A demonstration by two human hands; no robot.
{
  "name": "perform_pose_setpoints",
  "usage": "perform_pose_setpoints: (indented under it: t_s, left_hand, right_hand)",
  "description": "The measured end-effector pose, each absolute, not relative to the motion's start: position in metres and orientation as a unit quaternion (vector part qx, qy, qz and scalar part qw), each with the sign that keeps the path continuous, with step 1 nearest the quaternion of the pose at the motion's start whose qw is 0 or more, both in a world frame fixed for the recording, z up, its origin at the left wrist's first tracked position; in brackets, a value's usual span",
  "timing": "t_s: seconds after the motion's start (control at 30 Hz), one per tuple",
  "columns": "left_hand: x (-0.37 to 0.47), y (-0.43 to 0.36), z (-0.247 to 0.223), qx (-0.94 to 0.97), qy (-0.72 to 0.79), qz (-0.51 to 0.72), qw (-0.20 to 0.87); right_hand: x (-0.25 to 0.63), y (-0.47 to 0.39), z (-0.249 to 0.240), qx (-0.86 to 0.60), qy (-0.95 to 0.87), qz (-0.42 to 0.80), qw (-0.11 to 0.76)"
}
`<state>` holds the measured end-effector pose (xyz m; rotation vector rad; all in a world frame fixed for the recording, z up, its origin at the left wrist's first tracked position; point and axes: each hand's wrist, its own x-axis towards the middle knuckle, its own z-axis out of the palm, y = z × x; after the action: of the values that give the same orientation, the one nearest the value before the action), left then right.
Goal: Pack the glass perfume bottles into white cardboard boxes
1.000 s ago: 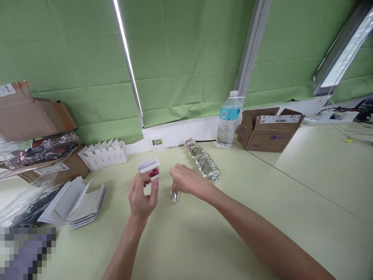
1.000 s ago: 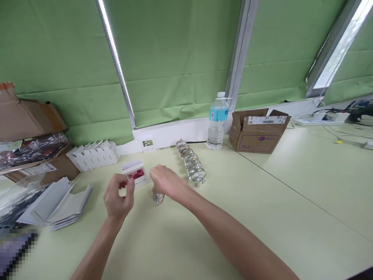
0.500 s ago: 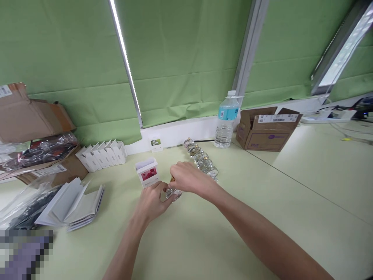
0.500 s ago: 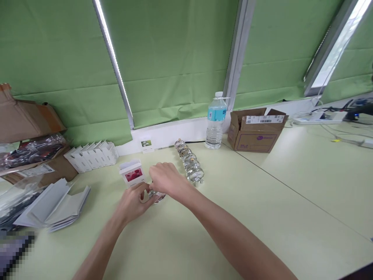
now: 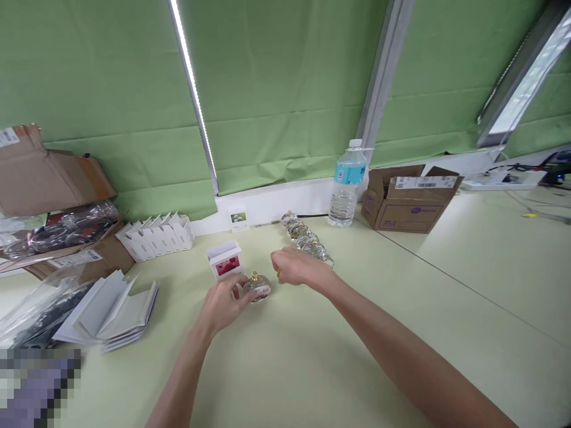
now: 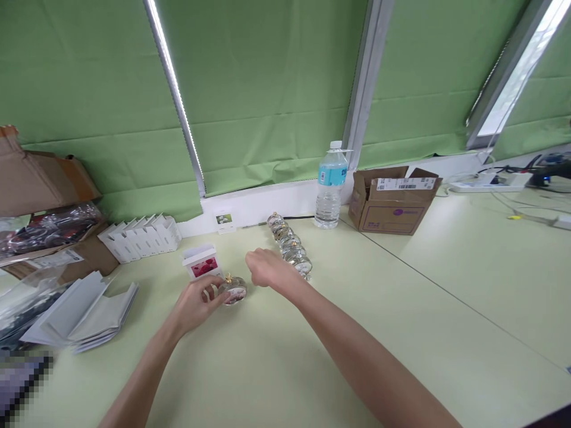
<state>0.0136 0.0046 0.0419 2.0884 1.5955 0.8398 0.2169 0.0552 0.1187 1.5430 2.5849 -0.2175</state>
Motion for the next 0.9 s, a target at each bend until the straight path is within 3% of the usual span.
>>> perform_pose_setpoints:
  t_s: [0.33,0.9]
  left_hand:
    - [0.012,0.004,0.044,0.701,0.563,0.346,0.268]
    - [0.010,0.004,0.046,0.697,0.553,0.348,0.296]
  right_hand:
    - [0.204,0.066,0.083,0.466,0.872,-0.112,0.102]
    - [0.210,0.069,0.093,0.477,0.861,-0.141,0.105]
